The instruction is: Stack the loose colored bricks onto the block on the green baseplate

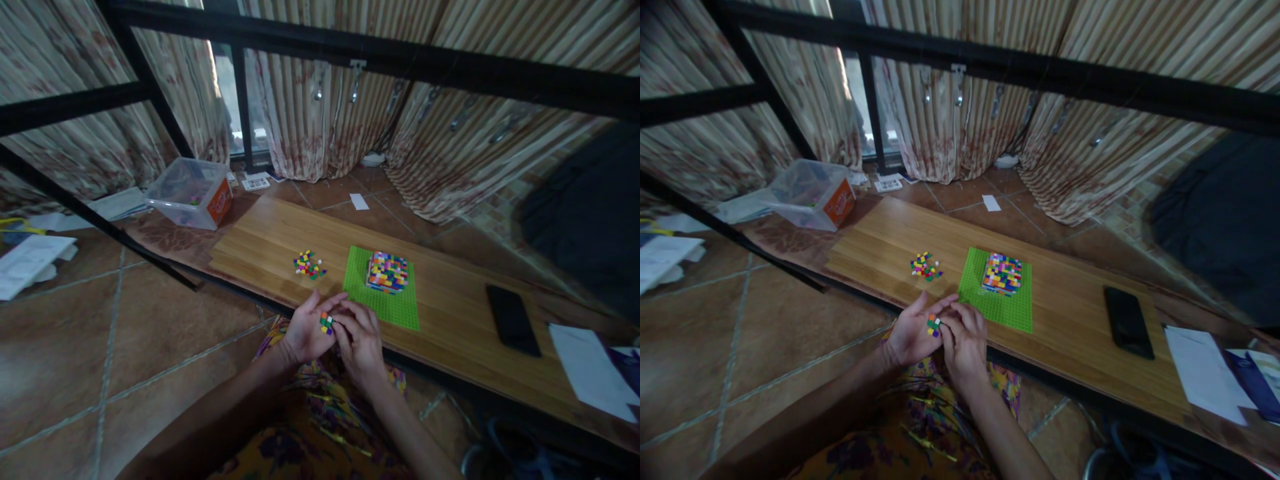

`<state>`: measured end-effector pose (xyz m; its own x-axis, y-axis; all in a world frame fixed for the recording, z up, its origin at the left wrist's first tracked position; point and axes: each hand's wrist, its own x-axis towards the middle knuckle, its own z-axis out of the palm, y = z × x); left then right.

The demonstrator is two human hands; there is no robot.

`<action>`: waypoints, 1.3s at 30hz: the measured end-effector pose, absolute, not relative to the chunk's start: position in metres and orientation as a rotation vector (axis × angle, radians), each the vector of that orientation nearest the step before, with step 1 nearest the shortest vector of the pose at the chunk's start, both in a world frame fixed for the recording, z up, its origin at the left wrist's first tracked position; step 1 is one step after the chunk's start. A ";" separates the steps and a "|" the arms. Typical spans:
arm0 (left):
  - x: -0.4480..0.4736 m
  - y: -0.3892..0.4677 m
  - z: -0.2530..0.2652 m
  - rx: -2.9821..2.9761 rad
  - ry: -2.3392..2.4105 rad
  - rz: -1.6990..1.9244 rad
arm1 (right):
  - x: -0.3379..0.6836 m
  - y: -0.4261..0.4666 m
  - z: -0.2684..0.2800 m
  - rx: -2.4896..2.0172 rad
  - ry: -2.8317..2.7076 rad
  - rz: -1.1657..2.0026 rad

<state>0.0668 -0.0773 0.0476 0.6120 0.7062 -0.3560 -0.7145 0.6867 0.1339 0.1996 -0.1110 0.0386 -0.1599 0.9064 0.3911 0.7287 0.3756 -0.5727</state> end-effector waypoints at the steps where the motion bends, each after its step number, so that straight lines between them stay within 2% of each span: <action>1: 0.067 -0.077 0.047 -0.024 0.400 0.818 | 0.200 -0.111 0.040 -1.405 -1.941 0.368; 7: 0.068 -0.078 0.043 -0.020 0.416 0.821 | 0.201 -0.112 0.048 -1.446 -1.880 0.538; 24: 0.078 -0.073 0.046 -0.022 0.438 0.818 | 0.208 -0.114 0.050 -1.486 -1.746 0.613; 27: 0.076 -0.072 0.045 -0.032 0.435 0.820 | 0.221 -0.101 0.053 -1.500 -1.690 0.521; 33: 0.071 -0.083 0.030 -0.044 0.561 0.783 | 0.257 -0.041 0.050 -1.486 -1.645 0.086; 39: 0.066 -0.089 0.022 -0.072 0.636 0.743 | 0.271 -0.011 0.032 -1.498 -1.728 -0.074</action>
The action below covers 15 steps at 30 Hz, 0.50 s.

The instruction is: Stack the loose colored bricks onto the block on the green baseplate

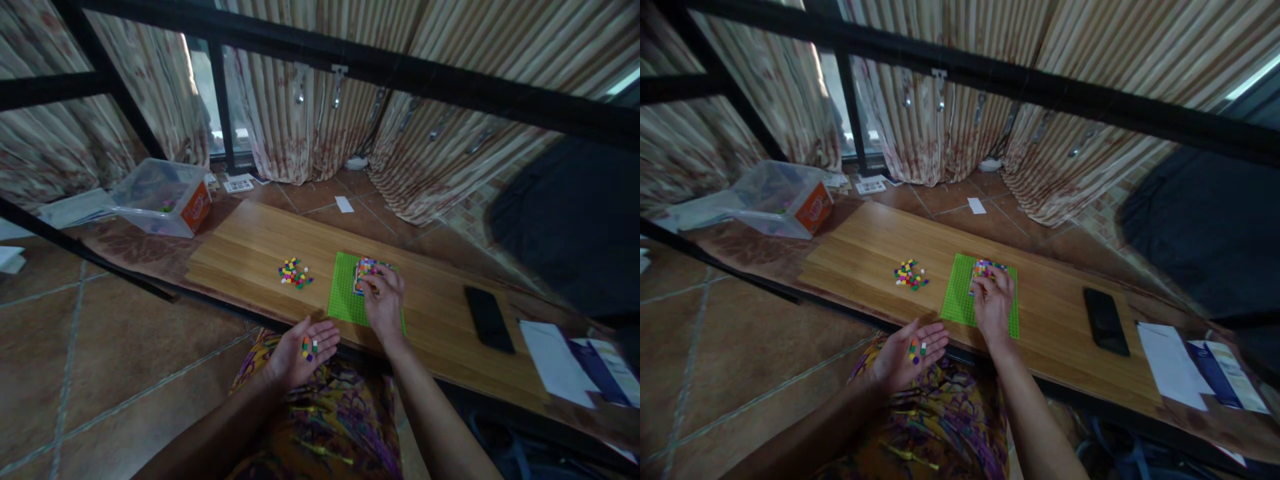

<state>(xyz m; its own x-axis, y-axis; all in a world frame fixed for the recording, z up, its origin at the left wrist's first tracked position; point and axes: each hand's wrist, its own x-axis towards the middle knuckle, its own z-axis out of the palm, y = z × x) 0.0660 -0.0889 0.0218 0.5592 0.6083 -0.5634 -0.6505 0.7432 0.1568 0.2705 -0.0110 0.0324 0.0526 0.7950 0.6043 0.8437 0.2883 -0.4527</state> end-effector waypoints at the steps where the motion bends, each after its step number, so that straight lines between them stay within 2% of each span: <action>1: 0.065 -0.088 0.021 -0.073 0.637 0.743 | 0.271 -0.010 0.031 -1.500 -1.733 -0.085; 15: 0.065 -0.086 0.020 -0.065 0.646 0.713 | 0.269 -0.022 0.023 -1.518 -1.818 -0.259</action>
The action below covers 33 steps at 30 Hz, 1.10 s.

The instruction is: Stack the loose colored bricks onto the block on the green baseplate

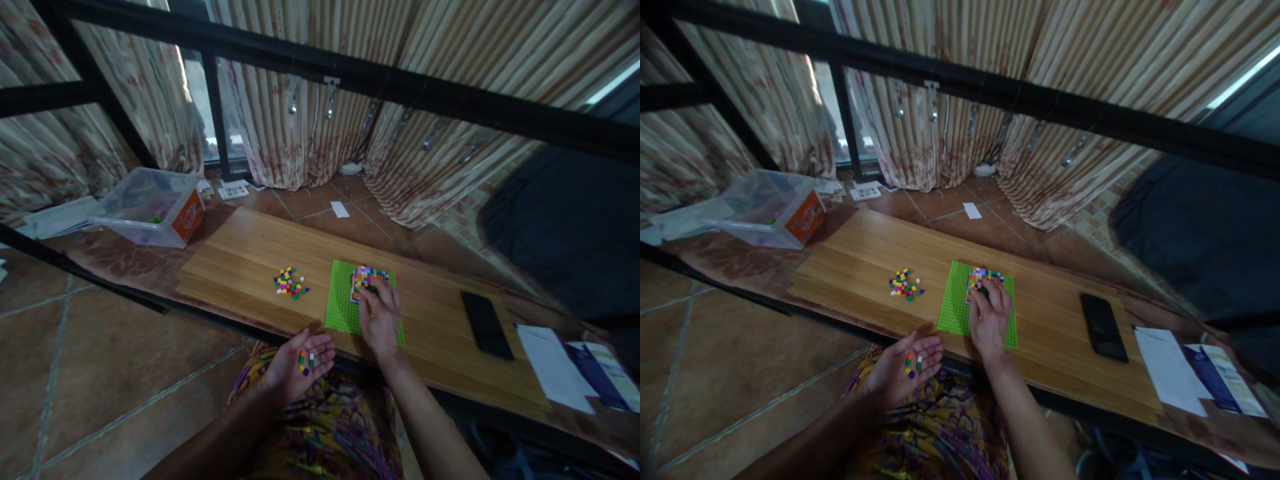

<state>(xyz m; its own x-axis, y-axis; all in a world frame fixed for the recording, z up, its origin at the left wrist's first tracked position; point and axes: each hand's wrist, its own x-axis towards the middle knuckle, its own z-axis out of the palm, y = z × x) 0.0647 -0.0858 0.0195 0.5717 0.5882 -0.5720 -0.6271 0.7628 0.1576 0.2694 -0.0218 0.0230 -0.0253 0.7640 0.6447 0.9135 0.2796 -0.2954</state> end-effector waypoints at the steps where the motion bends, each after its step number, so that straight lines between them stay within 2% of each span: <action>1: 0.065 -0.086 0.019 -0.066 0.649 0.714 | 0.269 -0.023 0.022 -1.514 -1.830 -0.254; 10: 0.068 -0.086 0.022 -0.069 0.652 0.711 | 0.267 -0.027 0.013 -1.491 -1.867 -0.186; 20: 0.066 -0.084 0.037 -0.004 0.560 0.773 | 0.264 -0.044 0.040 -1.525 -1.744 -0.076; 28: 0.063 -0.086 0.042 -0.016 0.407 0.773 | 0.223 -0.109 0.054 -1.392 -1.887 0.424; 33: 0.065 -0.087 0.043 -0.023 0.413 0.745 | 0.212 -0.121 0.052 -1.330 -2.018 0.463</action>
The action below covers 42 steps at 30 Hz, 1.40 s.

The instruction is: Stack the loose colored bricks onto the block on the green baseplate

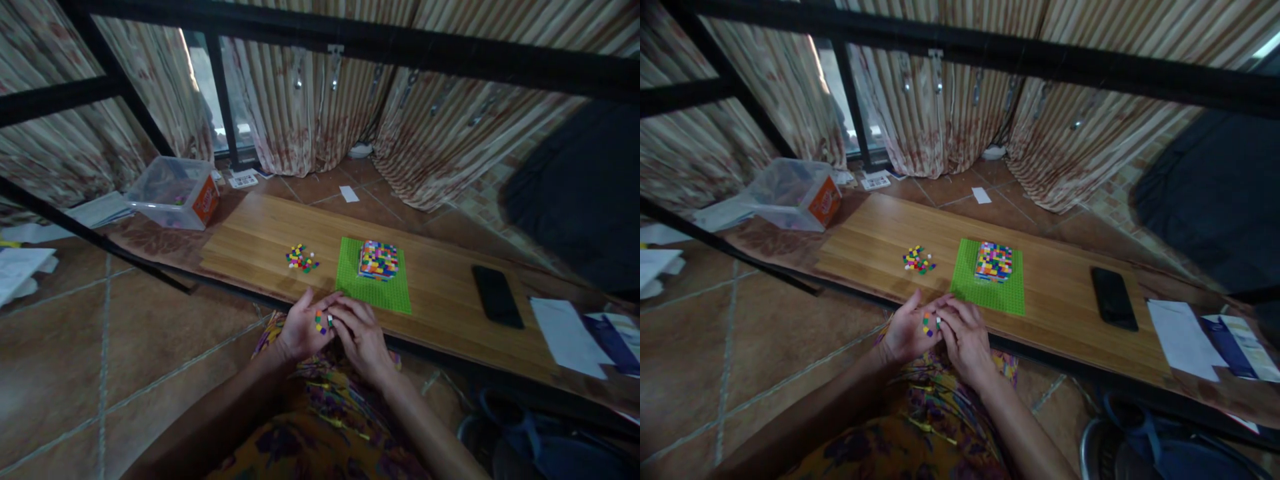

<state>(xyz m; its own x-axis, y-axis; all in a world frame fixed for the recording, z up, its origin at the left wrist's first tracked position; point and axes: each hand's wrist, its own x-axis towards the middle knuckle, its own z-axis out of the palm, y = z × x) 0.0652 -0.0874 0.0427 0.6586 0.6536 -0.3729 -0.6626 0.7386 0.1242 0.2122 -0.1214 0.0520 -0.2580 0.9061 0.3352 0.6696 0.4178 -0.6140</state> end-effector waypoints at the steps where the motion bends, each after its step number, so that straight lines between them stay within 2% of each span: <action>1: 0.066 -0.087 0.043 -0.031 0.418 0.739 | 0.212 -0.122 0.051 -1.331 -2.036 0.452; 8: 0.068 -0.086 0.041 -0.037 0.432 0.726 | 0.209 -0.124 0.046 -1.368 -2.021 0.529; 16: 0.072 -0.102 0.023 0.227 0.703 0.727 | 0.214 -0.124 0.050 -1.480 -1.653 0.748; 22: 0.070 -0.103 0.021 0.467 0.742 0.650 | 0.217 -0.124 0.042 -1.460 -1.469 0.972; 35: 0.064 -0.099 0.029 0.540 0.664 0.464 | 0.224 -0.130 0.046 -1.246 -1.157 1.486; 38: 0.066 -0.098 0.029 0.536 0.686 0.466 | 0.233 -0.120 0.039 -1.328 -1.111 1.348; 42: 0.066 -0.098 0.022 0.545 0.722 0.453 | 0.255 -0.089 0.040 -1.477 -1.226 0.817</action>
<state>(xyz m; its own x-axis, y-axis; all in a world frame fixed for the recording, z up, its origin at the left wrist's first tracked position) 0.0663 -0.0979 0.0218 0.6666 0.5601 -0.4919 -0.1992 0.7697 0.6065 0.2549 -0.0890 0.0398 0.2551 0.9620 0.0971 0.2807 0.0225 -0.9595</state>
